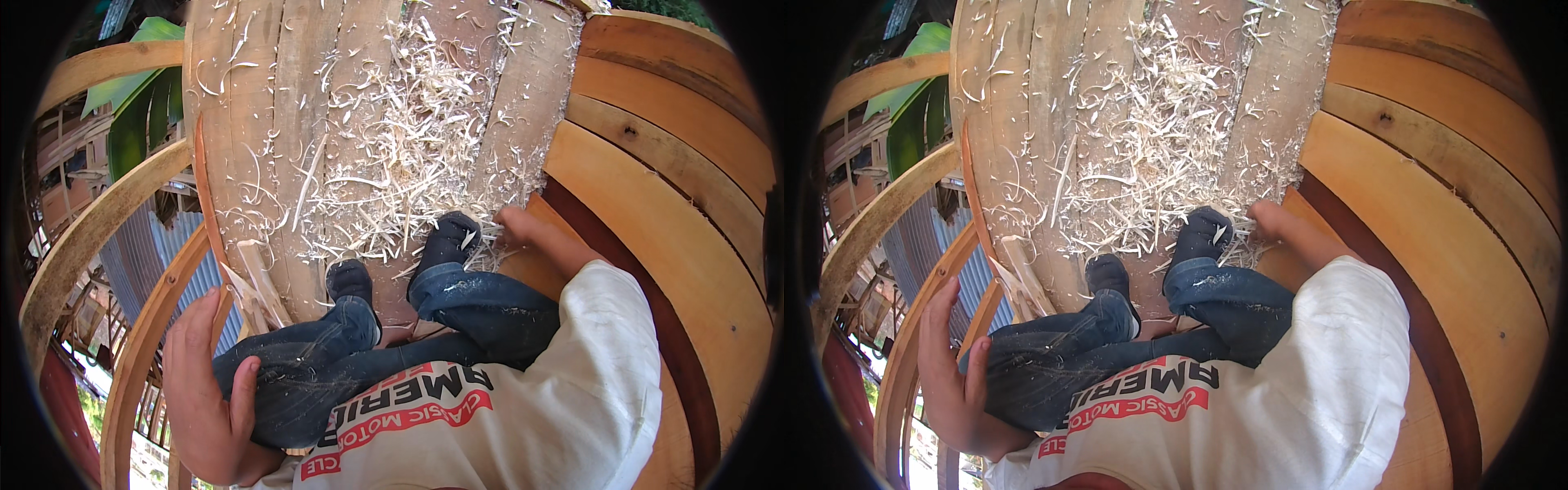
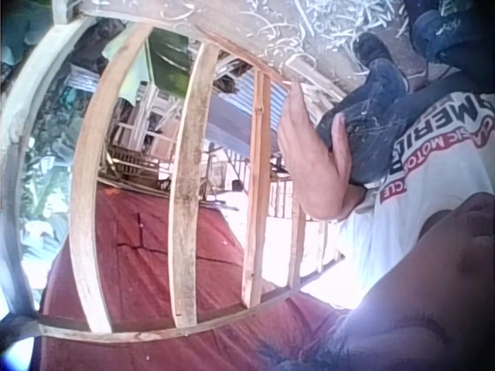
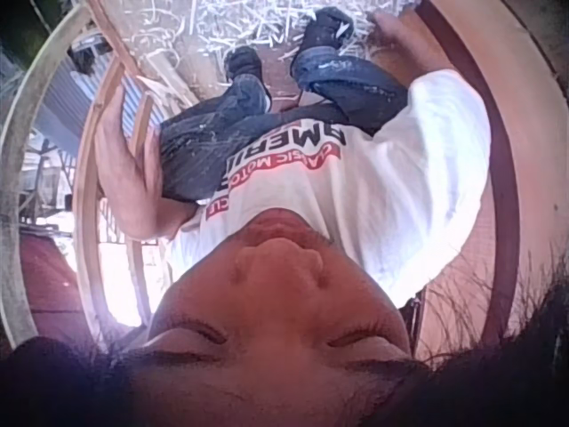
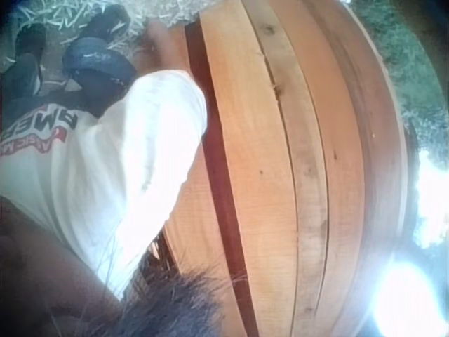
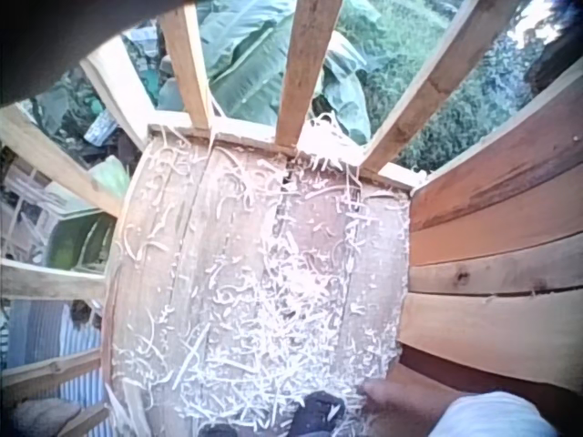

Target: The person sits inside a wooden structure and uses both hands to gather and remove wood shavings from the floor. They repeatedly scoop up the shavings and toss them out of the frame, gradually clearing the surface.

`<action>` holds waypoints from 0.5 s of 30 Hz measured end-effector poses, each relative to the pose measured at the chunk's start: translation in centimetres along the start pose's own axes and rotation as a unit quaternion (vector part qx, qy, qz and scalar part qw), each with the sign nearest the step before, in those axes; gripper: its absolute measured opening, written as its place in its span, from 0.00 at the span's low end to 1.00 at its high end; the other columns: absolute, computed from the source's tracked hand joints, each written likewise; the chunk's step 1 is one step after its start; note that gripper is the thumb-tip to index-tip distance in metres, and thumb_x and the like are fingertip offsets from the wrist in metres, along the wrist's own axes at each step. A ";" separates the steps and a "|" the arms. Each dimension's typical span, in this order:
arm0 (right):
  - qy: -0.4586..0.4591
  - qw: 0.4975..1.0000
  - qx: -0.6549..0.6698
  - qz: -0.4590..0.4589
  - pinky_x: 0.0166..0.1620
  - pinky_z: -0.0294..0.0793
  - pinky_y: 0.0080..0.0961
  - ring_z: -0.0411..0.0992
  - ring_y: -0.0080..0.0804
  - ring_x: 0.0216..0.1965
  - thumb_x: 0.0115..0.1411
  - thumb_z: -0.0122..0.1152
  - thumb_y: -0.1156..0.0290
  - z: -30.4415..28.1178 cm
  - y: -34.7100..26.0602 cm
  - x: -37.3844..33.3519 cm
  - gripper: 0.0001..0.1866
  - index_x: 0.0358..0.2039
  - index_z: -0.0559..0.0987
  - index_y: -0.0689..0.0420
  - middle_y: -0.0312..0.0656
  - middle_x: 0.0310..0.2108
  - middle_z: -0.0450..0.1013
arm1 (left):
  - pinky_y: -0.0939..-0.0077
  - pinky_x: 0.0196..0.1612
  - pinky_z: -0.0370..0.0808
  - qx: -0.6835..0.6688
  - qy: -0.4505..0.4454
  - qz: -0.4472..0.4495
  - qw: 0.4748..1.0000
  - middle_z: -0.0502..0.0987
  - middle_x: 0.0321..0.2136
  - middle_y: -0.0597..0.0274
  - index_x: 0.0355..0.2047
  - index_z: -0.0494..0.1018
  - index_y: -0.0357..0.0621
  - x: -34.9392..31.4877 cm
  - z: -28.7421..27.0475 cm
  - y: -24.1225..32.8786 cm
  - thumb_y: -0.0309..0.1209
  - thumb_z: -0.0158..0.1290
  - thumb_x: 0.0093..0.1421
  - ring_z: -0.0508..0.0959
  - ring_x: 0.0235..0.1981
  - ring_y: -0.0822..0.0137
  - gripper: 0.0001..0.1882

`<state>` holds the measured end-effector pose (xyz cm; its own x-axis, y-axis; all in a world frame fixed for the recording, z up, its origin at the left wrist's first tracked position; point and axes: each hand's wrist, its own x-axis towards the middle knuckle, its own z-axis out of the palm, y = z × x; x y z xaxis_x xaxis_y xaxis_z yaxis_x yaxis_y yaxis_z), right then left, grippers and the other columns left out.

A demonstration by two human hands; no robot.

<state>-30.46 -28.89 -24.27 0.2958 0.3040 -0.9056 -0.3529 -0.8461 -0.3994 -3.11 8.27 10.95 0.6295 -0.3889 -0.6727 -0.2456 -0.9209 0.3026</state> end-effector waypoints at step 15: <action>-0.061 0.991 0.098 0.066 0.24 0.74 0.26 0.75 0.26 0.20 0.50 0.71 0.66 -17.0 -5.0 -2.3 0.10 0.27 0.83 0.61 0.38 0.18 0.77 | 0.61 0.63 0.62 0.006 -0.009 0.023 1.000 0.69 0.57 0.42 0.60 0.64 0.33 0.5 -0.3 1.3 0.27 0.52 0.59 0.69 0.59 0.46 0.28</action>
<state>-14.32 -32.77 -17.75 0.1303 0.2576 -0.9574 -0.5505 -0.7843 -0.2860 -2.92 6.93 11.21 0.6034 -0.4307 -0.6711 -0.2820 -0.9025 0.3256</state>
